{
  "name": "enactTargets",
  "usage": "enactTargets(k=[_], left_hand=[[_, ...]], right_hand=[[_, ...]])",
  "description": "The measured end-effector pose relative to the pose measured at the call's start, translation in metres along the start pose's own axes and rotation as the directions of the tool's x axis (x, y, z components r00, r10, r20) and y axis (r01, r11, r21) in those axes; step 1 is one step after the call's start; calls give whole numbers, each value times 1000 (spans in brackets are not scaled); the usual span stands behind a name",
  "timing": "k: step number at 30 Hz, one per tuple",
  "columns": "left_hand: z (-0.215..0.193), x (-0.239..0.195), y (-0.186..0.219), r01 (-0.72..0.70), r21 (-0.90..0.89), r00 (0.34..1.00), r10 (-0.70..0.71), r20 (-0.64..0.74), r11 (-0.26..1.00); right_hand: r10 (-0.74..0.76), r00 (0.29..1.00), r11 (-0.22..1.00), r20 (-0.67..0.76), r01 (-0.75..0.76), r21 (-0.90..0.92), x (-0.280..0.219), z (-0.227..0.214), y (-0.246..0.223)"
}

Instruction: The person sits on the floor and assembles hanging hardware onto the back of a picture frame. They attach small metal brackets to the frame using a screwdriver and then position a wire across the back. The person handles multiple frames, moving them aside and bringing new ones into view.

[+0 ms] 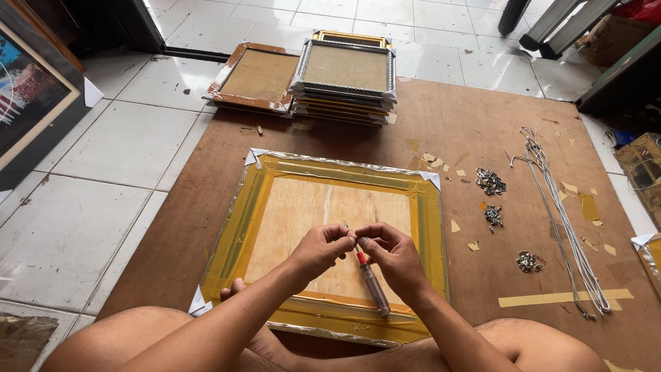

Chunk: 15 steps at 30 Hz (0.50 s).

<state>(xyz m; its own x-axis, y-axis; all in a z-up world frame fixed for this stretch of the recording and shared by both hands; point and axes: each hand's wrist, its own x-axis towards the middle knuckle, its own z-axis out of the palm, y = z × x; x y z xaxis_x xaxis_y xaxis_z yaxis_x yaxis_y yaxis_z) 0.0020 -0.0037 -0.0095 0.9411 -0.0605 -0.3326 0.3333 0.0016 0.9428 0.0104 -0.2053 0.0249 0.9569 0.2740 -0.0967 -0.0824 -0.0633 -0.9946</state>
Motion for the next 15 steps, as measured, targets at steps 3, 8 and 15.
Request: enactTargets(k=[3, 8, 15], left_hand=[[0, 16, -15, -81, 45, 997, 81, -4, 996], [3, 2, -1, -134, 25, 991, 134, 12, 991], [8, -11, 17, -137, 56, 990, 138, -12, 989]], right_hand=[[-9, 1000, 999, 23, 10, -53, 1, -2, -1], [-29, 999, 994, -14, 28, -101, -3, 1, -16], [-56, 997, 996, -61, 51, -80, 1, -3, -6]])
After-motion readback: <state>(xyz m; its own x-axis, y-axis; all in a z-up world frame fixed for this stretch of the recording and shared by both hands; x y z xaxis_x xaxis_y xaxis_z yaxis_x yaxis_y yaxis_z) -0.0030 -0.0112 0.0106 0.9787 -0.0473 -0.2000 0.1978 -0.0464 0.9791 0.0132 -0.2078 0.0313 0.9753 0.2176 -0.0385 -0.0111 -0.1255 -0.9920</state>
